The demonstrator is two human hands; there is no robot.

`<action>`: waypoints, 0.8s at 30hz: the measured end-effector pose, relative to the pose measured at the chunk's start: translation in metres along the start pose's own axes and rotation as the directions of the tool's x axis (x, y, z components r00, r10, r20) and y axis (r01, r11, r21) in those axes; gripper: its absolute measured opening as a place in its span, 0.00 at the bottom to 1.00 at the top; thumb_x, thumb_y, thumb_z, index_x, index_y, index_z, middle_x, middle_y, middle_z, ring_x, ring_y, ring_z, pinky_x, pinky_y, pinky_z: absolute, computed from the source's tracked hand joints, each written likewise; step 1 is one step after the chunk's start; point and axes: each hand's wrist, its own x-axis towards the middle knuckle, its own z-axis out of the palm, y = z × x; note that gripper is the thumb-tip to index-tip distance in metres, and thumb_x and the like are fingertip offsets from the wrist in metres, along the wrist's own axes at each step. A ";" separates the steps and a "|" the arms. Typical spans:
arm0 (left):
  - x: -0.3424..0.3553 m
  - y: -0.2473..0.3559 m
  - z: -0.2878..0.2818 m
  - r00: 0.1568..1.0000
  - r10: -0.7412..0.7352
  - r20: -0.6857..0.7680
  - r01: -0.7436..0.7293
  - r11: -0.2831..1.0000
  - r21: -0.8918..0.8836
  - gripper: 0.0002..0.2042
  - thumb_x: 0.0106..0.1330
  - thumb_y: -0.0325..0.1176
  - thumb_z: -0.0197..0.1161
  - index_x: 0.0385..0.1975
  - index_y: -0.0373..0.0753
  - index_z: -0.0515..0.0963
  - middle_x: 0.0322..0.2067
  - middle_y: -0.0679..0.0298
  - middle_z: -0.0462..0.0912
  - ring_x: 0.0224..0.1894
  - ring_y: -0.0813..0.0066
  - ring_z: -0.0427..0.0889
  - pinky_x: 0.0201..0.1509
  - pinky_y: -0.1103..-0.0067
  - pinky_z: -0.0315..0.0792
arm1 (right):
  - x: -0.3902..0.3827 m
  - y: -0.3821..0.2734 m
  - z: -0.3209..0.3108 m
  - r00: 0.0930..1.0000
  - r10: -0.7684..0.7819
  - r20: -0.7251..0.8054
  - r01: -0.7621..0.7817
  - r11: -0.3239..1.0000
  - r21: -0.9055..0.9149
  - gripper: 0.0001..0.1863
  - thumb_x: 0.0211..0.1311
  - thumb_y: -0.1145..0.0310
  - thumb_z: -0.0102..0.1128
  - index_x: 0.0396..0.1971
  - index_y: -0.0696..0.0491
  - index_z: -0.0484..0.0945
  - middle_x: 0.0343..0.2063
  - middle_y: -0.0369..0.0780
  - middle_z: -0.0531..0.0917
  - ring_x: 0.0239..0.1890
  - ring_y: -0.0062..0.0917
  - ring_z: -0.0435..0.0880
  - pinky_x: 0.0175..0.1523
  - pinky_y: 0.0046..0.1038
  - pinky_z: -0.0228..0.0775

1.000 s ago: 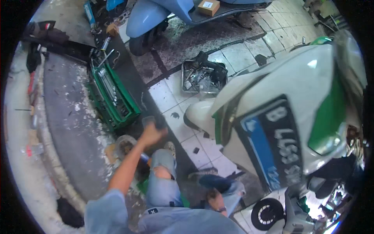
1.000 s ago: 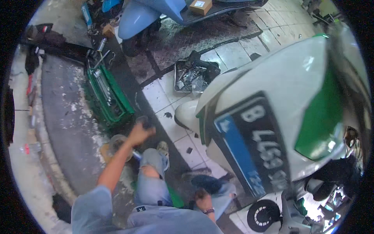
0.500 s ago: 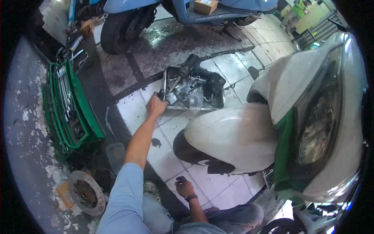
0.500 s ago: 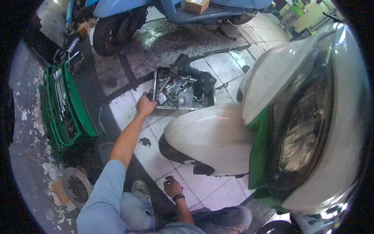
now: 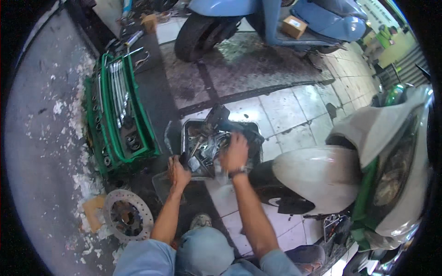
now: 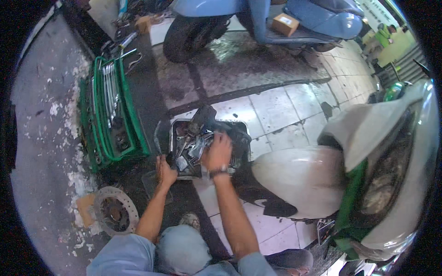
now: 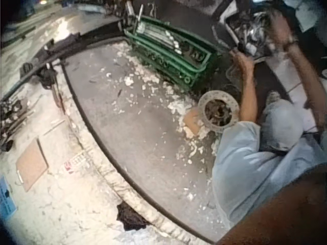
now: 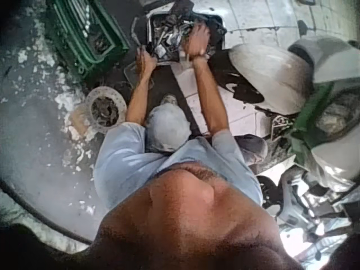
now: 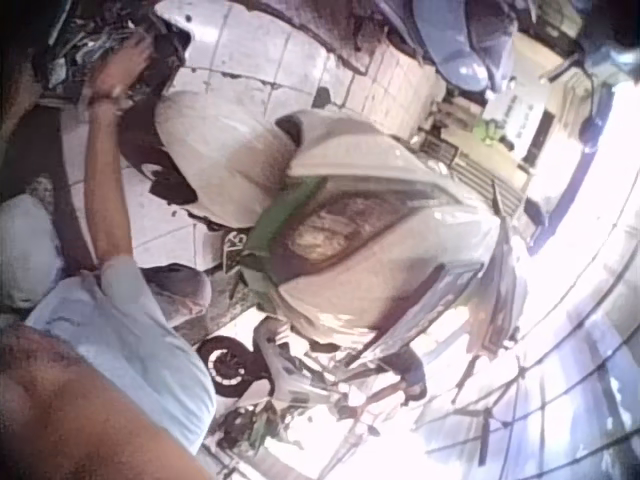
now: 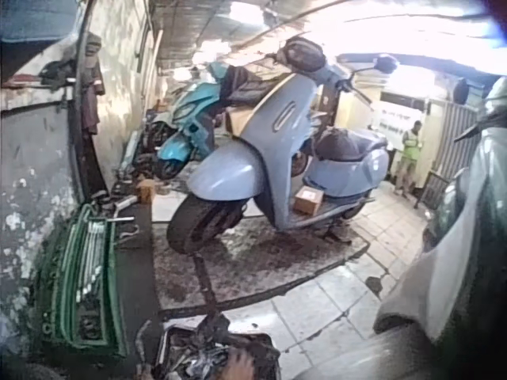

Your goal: The person removes bolts from a scooter's rear brake assembly using a power tool, removes the brake caliper, and then repeats the process on the front wheel of a different scooter.

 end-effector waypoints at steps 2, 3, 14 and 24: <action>-0.002 0.018 -0.023 0.995 -0.060 0.077 0.058 0.998 0.026 0.29 0.55 0.28 0.69 0.59 0.28 0.70 0.57 0.43 0.72 0.58 0.41 0.74 0.63 0.58 0.68 | 0.045 0.019 0.026 0.999 0.013 0.037 0.001 0.940 -0.340 0.32 0.50 0.61 0.72 0.54 0.59 0.76 0.53 0.50 0.78 0.61 0.45 0.71 0.68 0.47 0.57; -0.003 0.019 -0.020 0.994 -0.061 0.093 0.059 0.998 0.022 0.29 0.55 0.28 0.69 0.59 0.28 0.70 0.57 0.43 0.72 0.58 0.41 0.74 0.63 0.58 0.68 | 0.064 0.033 0.041 0.991 0.036 0.127 0.031 0.872 -0.488 0.31 0.48 0.59 0.73 0.53 0.56 0.78 0.52 0.48 0.80 0.62 0.43 0.71 0.70 0.47 0.54; -0.027 -0.021 -0.016 0.904 -0.415 -0.099 0.368 0.876 -0.310 0.31 0.67 0.34 0.65 0.64 0.20 0.64 0.60 0.32 0.71 0.63 0.36 0.71 0.69 0.58 0.63 | 0.093 -0.031 0.010 0.748 0.086 0.658 0.177 0.930 -0.322 0.31 0.49 0.54 0.73 0.52 0.55 0.79 0.49 0.51 0.85 0.52 0.44 0.84 0.57 0.43 0.78; 0.012 -0.052 -0.009 0.686 -0.722 -0.093 0.372 0.458 -0.807 0.38 0.70 0.56 0.60 0.58 0.18 0.69 0.56 0.33 0.75 0.56 0.40 0.79 0.62 0.58 0.69 | 0.000 -0.108 -0.113 0.905 -0.247 0.347 0.255 0.967 0.023 0.36 0.47 0.68 0.71 0.58 0.60 0.66 0.29 0.50 0.85 0.31 0.45 0.87 0.33 0.43 0.78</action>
